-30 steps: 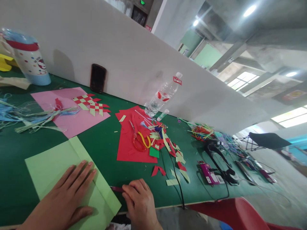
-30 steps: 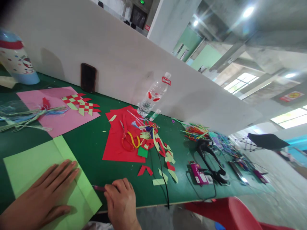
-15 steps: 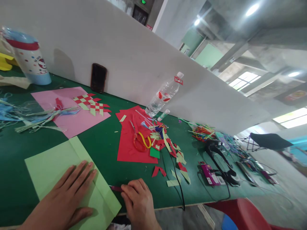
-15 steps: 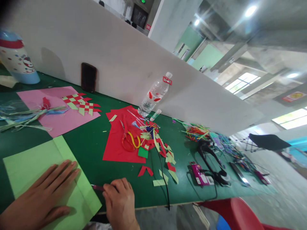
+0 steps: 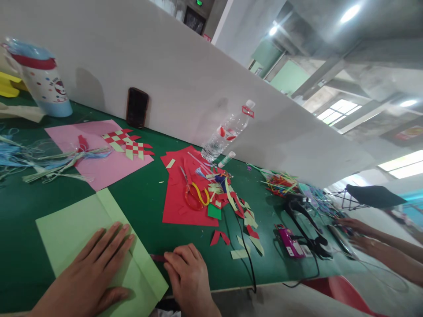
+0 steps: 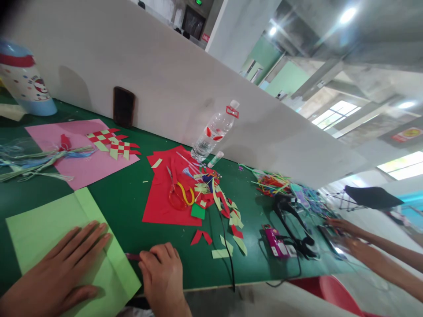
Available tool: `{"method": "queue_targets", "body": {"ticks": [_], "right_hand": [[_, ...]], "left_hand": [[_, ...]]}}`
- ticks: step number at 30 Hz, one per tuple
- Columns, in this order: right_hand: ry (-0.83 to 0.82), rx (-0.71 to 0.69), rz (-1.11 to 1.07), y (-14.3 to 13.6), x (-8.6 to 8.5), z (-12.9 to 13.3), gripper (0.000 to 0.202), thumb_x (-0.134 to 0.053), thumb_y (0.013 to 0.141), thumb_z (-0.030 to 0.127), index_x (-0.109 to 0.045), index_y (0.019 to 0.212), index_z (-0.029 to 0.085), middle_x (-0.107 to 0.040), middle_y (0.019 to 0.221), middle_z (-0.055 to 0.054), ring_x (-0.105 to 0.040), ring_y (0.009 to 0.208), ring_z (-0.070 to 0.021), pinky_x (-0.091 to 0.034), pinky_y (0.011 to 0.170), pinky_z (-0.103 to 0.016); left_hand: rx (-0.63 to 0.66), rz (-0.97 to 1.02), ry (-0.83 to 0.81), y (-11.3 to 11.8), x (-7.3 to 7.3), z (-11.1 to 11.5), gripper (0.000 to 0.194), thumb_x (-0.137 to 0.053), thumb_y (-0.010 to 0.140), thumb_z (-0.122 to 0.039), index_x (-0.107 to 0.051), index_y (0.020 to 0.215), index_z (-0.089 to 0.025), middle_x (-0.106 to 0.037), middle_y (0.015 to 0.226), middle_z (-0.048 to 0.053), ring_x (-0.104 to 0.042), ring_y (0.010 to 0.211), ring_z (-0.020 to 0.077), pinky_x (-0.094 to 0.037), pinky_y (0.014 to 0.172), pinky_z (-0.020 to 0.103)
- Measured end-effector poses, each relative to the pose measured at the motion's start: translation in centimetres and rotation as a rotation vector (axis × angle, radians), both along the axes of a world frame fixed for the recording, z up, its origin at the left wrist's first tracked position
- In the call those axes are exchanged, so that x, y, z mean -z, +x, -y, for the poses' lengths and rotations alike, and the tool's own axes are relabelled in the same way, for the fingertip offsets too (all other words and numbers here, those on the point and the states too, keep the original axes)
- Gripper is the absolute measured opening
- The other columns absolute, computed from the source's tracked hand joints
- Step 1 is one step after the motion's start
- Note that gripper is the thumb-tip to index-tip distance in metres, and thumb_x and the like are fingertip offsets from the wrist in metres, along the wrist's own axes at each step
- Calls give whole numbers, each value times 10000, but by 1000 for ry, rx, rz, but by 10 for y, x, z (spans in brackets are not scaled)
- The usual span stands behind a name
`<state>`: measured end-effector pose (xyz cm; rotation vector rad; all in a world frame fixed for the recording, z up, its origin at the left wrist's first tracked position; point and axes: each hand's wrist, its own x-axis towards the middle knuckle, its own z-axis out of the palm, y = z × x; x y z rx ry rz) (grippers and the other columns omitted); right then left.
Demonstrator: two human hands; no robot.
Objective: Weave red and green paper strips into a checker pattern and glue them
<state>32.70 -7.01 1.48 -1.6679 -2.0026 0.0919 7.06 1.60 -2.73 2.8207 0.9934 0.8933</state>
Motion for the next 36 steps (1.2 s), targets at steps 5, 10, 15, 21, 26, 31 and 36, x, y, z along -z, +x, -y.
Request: {"method": "queue_targets", "body": {"ticks": [5,10,15,21,26,31,36], "right_hand": [[4,13,-1,2,1,-3,193,-535,1035,241,-728,1042,240,-681,880,-49,-600,800,-219,-471,695,-337],[14,-15,18,-1,0,-7,195,-534,1036,243,-729,1041,237,-675,868,-48,-600,791,-215,-473,703,-338],[-14,3,38,-2,0,-9,168,-561,1017,221,-725,1047,243,-681,879,-51,-614,805,-221,-481,717,-340],[-19,-4,44,-4,1,-13,145,-594,998,205,-723,1048,247,-685,890,-43,-615,816,-216,-491,731,-340],[-28,1,32,-8,3,-17,135,-607,992,209,-721,1049,255,-692,904,-41,-613,834,-223,-491,750,-347],[-35,9,15,-6,2,-20,149,-584,1010,212,-721,1052,253,-690,904,-37,-609,833,-217,-484,770,-354],[-24,-13,25,-9,3,-24,139,-594,1009,234,-726,1047,252,-688,889,-34,-606,830,-212,-486,760,-343]], "left_hand": [[-9,-4,-8,1,-2,0,1023,-602,793,-814,-350,1608,-249,-591,1531,122,-482,1438,354,-145,1290,473],[-6,-10,1,2,-5,0,1077,-599,782,-828,-259,1638,-270,-603,1521,110,-503,1419,351,-148,1285,466],[-20,-27,15,1,-7,-1,1133,-593,764,-850,-195,1650,-267,-623,1499,116,-517,1404,350,-134,1289,457],[-12,-29,5,1,-9,-1,1108,-582,771,-853,-228,1645,-270,-582,1544,94,-477,1444,325,-118,1297,428],[-12,-37,21,1,-9,-1,1084,-553,792,-853,-241,1643,-258,-588,1539,89,-469,1452,318,-114,1301,430],[-16,-38,9,3,-8,-2,1095,-563,782,-855,-236,1644,-264,-585,1543,87,-468,1453,316,-113,1302,433],[-18,-28,-1,3,-10,-2,1093,-562,777,-859,-235,1643,-277,-595,1533,80,-490,1437,315,-117,1299,423]]}}
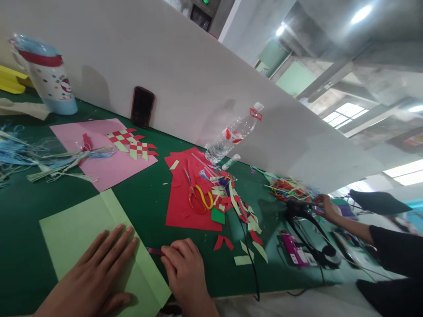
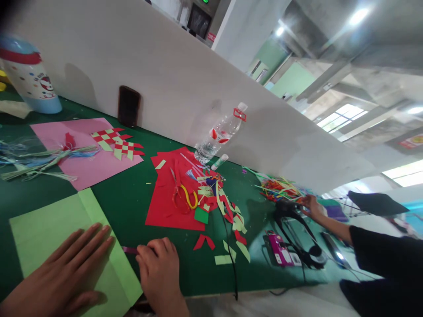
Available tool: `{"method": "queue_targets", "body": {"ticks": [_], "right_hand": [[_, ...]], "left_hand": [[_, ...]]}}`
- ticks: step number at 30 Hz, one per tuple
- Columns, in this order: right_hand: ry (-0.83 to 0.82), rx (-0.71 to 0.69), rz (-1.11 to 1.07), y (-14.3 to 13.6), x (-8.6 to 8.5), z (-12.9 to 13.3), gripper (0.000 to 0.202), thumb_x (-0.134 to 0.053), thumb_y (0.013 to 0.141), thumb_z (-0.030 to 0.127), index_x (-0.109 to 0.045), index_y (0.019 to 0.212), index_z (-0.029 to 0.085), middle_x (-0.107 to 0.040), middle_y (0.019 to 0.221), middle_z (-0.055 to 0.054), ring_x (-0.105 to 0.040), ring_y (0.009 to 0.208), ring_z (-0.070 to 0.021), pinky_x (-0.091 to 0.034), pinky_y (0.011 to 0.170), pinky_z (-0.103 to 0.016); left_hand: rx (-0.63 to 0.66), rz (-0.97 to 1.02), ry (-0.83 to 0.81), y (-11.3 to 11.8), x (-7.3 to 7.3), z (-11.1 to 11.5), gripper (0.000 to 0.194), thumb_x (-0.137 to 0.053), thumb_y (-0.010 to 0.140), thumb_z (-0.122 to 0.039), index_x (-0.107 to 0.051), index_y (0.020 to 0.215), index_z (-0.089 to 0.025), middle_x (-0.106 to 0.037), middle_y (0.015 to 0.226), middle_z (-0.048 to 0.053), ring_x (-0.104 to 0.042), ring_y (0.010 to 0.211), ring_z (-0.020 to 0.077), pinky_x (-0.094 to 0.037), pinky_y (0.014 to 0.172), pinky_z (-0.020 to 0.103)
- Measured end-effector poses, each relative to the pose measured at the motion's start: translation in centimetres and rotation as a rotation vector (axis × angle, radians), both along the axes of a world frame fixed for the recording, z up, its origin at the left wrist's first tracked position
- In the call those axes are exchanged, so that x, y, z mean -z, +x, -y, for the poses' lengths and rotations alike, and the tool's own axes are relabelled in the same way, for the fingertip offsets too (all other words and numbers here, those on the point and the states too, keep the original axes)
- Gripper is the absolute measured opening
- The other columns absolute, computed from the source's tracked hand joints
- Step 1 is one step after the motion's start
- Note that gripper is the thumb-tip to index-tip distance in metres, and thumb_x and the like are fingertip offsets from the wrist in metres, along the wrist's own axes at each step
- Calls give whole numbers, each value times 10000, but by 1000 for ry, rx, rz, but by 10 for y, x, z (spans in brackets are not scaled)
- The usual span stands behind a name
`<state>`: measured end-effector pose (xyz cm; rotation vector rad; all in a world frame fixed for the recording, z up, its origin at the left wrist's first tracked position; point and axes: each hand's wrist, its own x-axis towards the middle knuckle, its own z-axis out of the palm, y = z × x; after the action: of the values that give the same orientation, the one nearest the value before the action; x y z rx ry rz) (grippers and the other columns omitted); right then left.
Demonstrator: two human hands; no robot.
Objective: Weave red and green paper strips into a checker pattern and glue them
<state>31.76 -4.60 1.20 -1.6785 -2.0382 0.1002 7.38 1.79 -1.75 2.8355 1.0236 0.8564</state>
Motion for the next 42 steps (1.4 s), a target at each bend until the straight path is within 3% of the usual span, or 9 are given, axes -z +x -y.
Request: {"method": "queue_targets", "body": {"ticks": [9,17,20,23,26,28,31,36,42], "right_hand": [[8,10,17,0,-1,-3,149,-584,1013,227,-726,1051,250,-684,888,-43,-604,823,-214,-486,749,-338],[27,4,-9,-6,-2,-8,169,-550,1025,231,-717,1044,249,-677,880,-42,-590,816,-223,-465,727,-345],[17,-1,-2,-5,-2,-8,150,-573,1010,213,-715,1038,252,-676,882,-40,-590,812,-220,-463,728,-342],[16,5,0,-5,-2,-8,136,-590,996,205,-714,1031,252,-672,875,-37,-589,804,-220,-458,724,-340],[6,4,1,-5,-2,-8,130,-599,992,203,-713,1028,254,-674,874,-33,-591,807,-218,-454,727,-336],[5,7,2,-5,-2,-8,129,-599,993,210,-715,1028,256,-676,879,-33,-590,805,-217,-452,727,-334],[9,10,-5,-5,-1,-8,140,-585,998,217,-716,1027,256,-675,878,-34,-584,797,-219,-449,719,-335],[6,13,-8,-4,0,-7,156,-574,997,206,-717,1041,251,-681,890,-40,-590,800,-221,-457,727,-342],[15,14,11,-8,-1,-9,145,-583,987,212,-717,1025,251,-680,879,-47,-601,792,-223,-455,705,-337]], "left_hand": [[7,-45,35,-2,1,0,1094,-553,800,-844,-228,1645,-229,-581,1543,112,-467,1451,330,-119,1292,445],[-23,27,24,-1,-5,-4,1022,-456,846,-844,-199,1647,-264,-682,1433,75,-577,1340,301,-204,1244,393],[-24,-11,46,-7,-6,-14,772,-432,960,-711,-435,1571,-237,-716,1384,72,-645,1240,261,-353,1124,365],[-28,-166,-31,-11,-7,-26,451,-477,1018,-472,-685,1349,-248,-739,1339,63,-682,1158,256,-464,978,392],[-81,-182,-164,-12,-8,-35,341,-628,928,-513,-770,1182,-335,-713,1383,48,-652,1231,303,-474,1029,468],[-88,-92,-154,-12,-5,-38,449,-679,826,-688,-797,1094,-348,-694,1410,80,-601,1314,357,-433,1094,538],[-70,13,-84,-13,2,-40,662,-512,843,-816,-783,1141,-291,-686,1414,127,-557,1370,368,-378,1145,536],[-40,23,3,-18,7,-39,811,-414,921,-769,-608,1421,-161,-619,1496,142,-509,1420,324,-229,1250,428],[-47,56,-1,-16,1,-38,797,-424,925,-758,-633,1393,-148,-634,1485,126,-515,1421,313,-163,1287,388]]}}
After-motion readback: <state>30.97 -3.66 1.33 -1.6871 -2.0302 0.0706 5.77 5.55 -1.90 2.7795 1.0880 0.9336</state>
